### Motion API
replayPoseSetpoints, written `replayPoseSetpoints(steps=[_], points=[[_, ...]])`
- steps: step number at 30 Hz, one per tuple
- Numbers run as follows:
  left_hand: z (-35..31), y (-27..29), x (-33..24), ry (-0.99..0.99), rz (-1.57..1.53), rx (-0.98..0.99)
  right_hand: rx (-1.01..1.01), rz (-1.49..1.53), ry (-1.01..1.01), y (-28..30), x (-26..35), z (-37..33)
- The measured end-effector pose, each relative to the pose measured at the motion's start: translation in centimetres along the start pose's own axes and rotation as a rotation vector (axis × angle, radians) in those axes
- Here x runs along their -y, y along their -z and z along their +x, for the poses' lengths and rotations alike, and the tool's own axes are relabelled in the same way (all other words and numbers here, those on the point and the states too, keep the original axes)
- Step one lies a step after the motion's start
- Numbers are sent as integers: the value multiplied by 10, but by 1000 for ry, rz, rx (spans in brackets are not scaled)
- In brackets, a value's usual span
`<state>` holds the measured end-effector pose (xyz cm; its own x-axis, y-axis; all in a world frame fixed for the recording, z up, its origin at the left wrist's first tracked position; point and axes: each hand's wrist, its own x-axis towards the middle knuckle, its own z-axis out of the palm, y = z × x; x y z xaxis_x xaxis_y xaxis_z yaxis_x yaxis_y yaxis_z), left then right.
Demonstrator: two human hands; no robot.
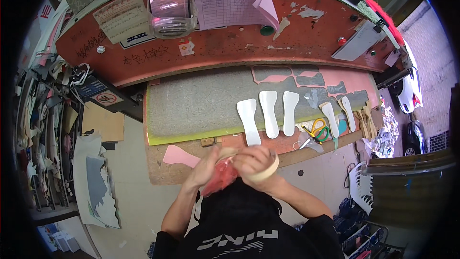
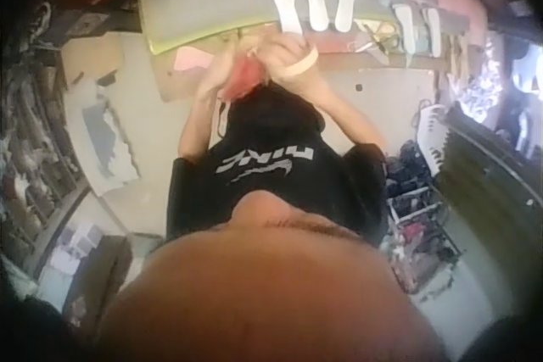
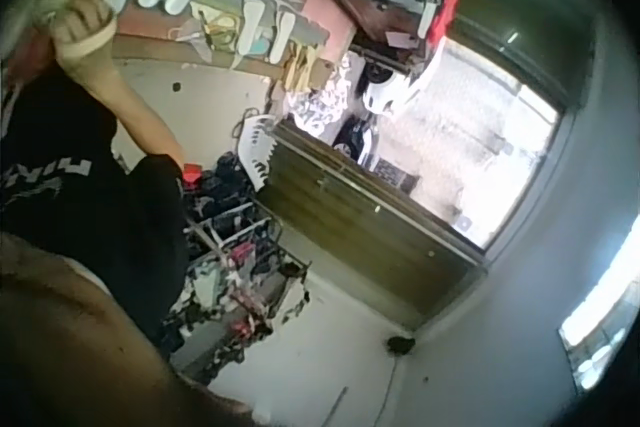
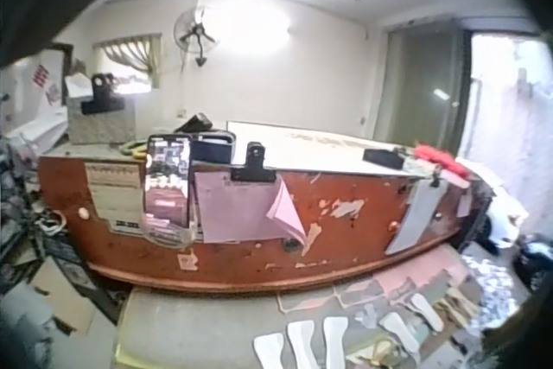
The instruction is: The person assembles shoe insoles by applying adhesive tape to pink foam pieces and attaching them to white insole bases. They then mark the white insoles with a yellow pen and bundle the finished components together with a rubber band.
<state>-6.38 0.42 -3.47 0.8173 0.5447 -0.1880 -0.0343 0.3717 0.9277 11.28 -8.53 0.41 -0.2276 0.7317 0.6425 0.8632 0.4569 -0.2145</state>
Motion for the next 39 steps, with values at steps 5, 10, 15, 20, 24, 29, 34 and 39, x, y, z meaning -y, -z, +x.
replayPoseSetpoints(steps=[5,10,15,20,24,29,34,39], points=[[3,-16,6,92,-204,-159,64,26,65,0,0,2],[27,2,7,84,-502,-420,297,517,110,14,23,-8],[79,65,7,26,104,-919,646,1452,78,91,44,14],[126,75,38,84,531,-1125,632,1670,221,132,20,42],[48,81,62,-180,766,-1124,511,1764,268,138,2,32],[-40,89,79,398,1037,-1191,247,1829,15,134,-14,10],[-45,99,88,498,1057,-1206,423,1230,-354,102,-10,18],[-63,102,97,-21,550,-1099,880,780,-303,56,-4,17]])
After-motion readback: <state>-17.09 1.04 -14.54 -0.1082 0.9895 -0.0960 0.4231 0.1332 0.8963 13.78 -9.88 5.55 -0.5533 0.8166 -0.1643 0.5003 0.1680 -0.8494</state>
